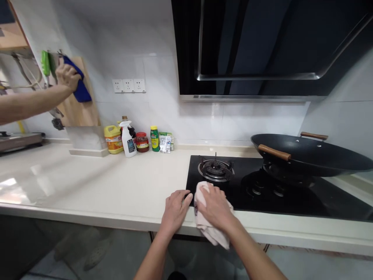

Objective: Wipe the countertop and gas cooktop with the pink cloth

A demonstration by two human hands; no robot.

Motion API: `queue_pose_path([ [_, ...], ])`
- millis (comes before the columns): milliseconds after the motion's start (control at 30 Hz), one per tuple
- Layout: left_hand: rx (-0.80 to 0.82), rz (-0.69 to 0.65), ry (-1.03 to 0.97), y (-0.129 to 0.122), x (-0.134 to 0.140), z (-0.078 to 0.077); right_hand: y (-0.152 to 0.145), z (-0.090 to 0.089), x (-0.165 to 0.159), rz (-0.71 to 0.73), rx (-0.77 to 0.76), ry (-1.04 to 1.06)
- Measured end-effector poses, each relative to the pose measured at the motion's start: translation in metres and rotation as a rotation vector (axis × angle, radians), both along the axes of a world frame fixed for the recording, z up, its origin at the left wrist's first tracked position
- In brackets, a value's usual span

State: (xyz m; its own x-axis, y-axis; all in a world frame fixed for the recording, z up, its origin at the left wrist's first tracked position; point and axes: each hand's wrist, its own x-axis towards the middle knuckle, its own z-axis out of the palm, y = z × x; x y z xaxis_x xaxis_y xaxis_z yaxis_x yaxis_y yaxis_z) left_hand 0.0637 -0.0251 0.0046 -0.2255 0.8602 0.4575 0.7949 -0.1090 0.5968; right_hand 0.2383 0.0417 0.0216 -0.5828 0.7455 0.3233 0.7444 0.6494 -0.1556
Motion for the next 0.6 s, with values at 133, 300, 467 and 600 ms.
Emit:
queue_pose_path([
  [133,-0.012,0.031,-0.199,0.0,-0.006,0.003,-0.019,-0.001,-0.028,0.187,-0.028,0.078],
  [300,-0.001,0.03,-0.237,-0.001,-0.008,0.003,-0.037,-0.012,-0.001,0.278,-0.028,0.159],
  [467,-0.019,0.033,-0.163,0.0,-0.006,0.005,-0.035,-0.048,0.064,0.182,0.118,0.141],
  [600,-0.022,0.037,-0.136,0.0,-0.005,0.005,-0.013,-0.088,0.152,0.003,0.35,0.113],
])
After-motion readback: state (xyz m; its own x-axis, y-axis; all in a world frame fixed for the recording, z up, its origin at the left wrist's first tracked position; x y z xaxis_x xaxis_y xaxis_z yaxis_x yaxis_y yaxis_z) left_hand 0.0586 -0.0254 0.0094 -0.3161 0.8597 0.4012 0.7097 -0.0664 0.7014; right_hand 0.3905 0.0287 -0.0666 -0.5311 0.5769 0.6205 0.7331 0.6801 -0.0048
